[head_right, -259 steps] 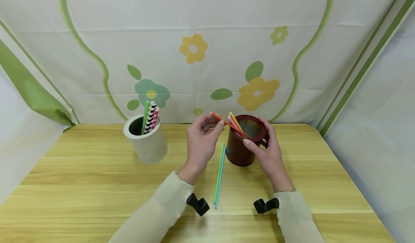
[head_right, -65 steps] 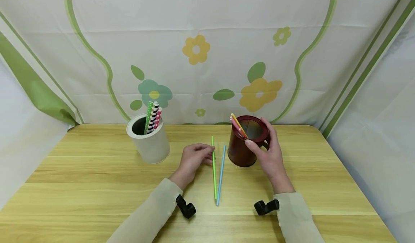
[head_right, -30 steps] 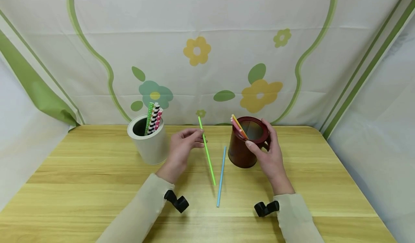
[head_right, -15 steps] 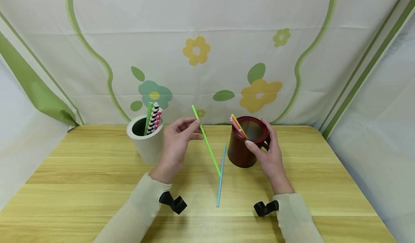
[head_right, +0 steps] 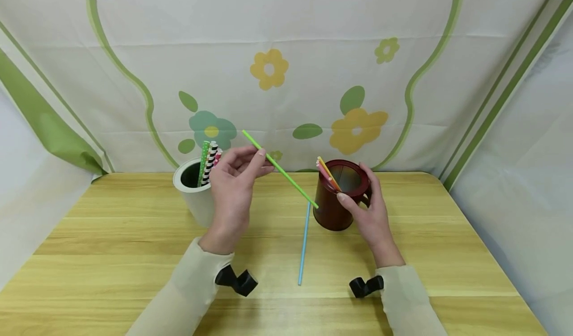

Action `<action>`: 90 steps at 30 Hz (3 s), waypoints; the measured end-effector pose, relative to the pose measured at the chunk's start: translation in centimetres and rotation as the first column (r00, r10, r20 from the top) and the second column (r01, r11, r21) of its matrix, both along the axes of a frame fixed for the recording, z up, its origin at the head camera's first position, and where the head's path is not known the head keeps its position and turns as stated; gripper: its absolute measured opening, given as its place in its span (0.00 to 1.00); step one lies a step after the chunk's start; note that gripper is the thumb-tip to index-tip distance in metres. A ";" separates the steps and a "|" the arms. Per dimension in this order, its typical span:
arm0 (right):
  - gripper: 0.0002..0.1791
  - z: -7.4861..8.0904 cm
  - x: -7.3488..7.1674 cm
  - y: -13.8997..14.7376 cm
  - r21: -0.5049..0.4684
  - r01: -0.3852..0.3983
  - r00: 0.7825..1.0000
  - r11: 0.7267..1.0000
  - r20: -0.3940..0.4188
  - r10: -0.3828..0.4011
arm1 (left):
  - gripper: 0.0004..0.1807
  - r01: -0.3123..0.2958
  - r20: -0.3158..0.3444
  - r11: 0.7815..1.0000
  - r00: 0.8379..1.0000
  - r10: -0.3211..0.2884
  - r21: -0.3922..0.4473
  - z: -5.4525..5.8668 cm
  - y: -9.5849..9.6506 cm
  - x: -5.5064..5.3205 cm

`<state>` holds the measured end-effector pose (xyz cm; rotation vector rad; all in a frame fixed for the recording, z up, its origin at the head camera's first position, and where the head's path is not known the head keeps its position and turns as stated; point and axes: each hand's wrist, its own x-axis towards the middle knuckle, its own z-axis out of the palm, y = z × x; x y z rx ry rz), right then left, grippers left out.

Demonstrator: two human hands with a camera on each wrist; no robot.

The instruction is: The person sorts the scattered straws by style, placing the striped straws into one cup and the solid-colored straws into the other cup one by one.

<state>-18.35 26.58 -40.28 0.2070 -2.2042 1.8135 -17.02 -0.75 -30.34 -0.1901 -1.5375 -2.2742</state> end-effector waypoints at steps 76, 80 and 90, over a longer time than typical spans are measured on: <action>0.42 -0.3 0.0 -0.2 0.000 0.021 1.000 1.000 -0.004 -0.021 | 0.07 0.113 0.088 0.966 0.992 -0.095 -0.233 -4.5 6.6 -0.8; 0.42 -0.3 0.0 -0.2 0.004 0.022 1.000 1.000 -0.005 -0.022 | 0.07 0.119 0.102 0.969 0.990 -0.098 -0.218 -4.7 6.5 -0.8; 0.42 -0.3 0.0 -0.3 0.012 0.023 1.000 1.000 -0.007 -0.023 | 0.10 0.146 0.154 0.967 0.981 -0.115 -0.208 -5.0 5.9 -0.5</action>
